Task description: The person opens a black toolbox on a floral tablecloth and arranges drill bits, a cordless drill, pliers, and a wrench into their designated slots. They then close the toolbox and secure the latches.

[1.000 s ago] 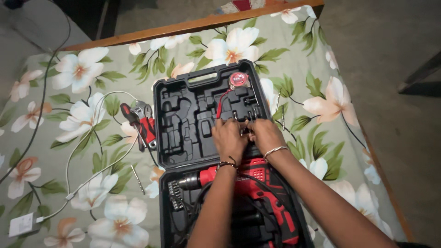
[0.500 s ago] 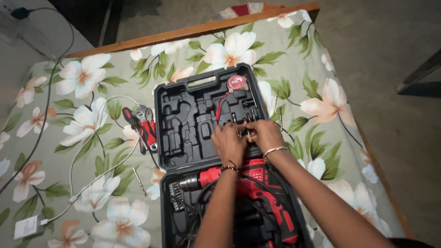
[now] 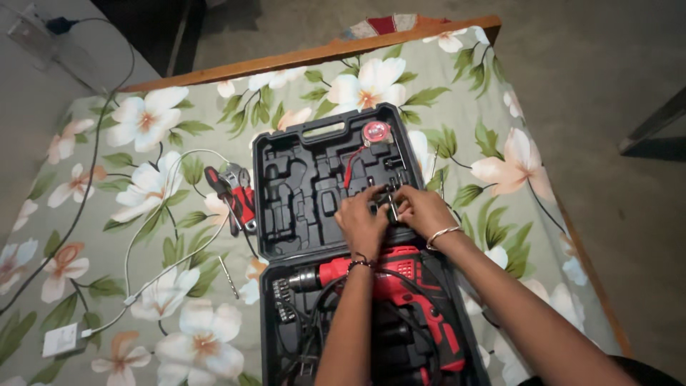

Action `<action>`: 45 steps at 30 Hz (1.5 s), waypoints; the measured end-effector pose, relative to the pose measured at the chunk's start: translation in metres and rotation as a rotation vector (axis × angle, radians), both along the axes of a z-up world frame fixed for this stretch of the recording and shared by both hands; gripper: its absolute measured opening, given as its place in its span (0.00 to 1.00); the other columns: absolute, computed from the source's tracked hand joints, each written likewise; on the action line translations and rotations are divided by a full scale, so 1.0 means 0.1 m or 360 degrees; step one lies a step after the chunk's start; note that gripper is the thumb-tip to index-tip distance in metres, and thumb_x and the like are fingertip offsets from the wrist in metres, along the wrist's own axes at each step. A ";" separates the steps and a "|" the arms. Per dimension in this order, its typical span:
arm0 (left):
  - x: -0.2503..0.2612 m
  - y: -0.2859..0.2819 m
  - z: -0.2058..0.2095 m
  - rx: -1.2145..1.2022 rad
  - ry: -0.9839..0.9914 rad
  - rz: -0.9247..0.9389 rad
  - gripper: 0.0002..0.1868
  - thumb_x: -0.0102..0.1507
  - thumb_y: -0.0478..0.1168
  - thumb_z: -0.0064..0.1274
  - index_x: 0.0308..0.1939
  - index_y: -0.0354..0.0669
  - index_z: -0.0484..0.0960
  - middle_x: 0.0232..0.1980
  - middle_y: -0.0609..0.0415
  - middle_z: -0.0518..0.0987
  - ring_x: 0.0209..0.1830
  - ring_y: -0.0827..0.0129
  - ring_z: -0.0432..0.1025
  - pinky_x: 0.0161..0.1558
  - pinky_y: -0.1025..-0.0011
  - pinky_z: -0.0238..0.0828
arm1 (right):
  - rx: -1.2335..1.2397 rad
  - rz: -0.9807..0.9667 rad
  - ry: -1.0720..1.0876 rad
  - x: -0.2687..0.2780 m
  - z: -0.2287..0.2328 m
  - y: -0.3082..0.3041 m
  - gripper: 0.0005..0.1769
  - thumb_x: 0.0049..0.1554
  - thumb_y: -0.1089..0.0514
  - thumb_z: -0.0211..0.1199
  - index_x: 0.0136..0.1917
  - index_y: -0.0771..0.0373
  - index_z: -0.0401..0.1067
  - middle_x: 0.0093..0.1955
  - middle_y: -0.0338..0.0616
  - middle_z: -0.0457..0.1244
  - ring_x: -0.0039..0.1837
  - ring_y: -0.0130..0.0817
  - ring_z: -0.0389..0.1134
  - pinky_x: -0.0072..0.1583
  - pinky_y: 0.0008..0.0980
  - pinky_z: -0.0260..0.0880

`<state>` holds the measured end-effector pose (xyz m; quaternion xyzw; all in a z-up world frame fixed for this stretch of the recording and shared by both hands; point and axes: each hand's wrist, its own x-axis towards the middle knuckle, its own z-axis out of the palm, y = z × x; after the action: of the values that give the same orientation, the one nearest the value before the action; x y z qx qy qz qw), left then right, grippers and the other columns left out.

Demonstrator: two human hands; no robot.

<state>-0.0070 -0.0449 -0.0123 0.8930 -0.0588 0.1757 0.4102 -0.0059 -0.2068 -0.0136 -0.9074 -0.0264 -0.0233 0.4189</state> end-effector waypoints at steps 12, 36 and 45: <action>0.01 -0.09 0.08 0.0172 0.0234 0.0127 0.27 0.49 0.48 0.71 0.51 0.57 0.79 0.50 0.54 0.74 0.56 0.55 0.66 0.57 0.57 0.60 | -0.0241 0.0063 -0.0209 -0.06 0.12 0.04 0.17 0.46 0.62 0.72 0.50 0.62 0.78 0.43 0.49 0.72 0.43 0.41 0.75 0.49 0.37 0.75; 0.32 -0.20 -0.01 0.0310 0.0844 0.0274 0.31 0.44 0.54 0.75 0.45 0.54 0.76 0.55 0.52 0.69 0.61 0.54 0.64 0.59 0.58 0.60 | -0.0942 0.0391 -0.0297 0.15 0.30 0.06 0.19 0.42 0.60 0.74 0.48 0.59 0.78 0.51 0.45 0.66 0.58 0.47 0.66 0.59 0.43 0.71; 0.29 -0.22 -0.07 0.0320 0.0760 0.0347 0.30 0.43 0.54 0.75 0.41 0.53 0.75 0.53 0.52 0.69 0.59 0.55 0.64 0.57 0.59 0.61 | -0.0967 0.0289 -0.0192 0.17 0.24 0.10 0.19 0.41 0.59 0.75 0.48 0.60 0.78 0.49 0.47 0.66 0.59 0.49 0.67 0.59 0.45 0.70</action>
<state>0.0218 -0.0665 -0.0188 0.9463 0.1188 -0.0032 0.3006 0.0107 -0.1967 0.0107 -0.9818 -0.1379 -0.0307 0.1269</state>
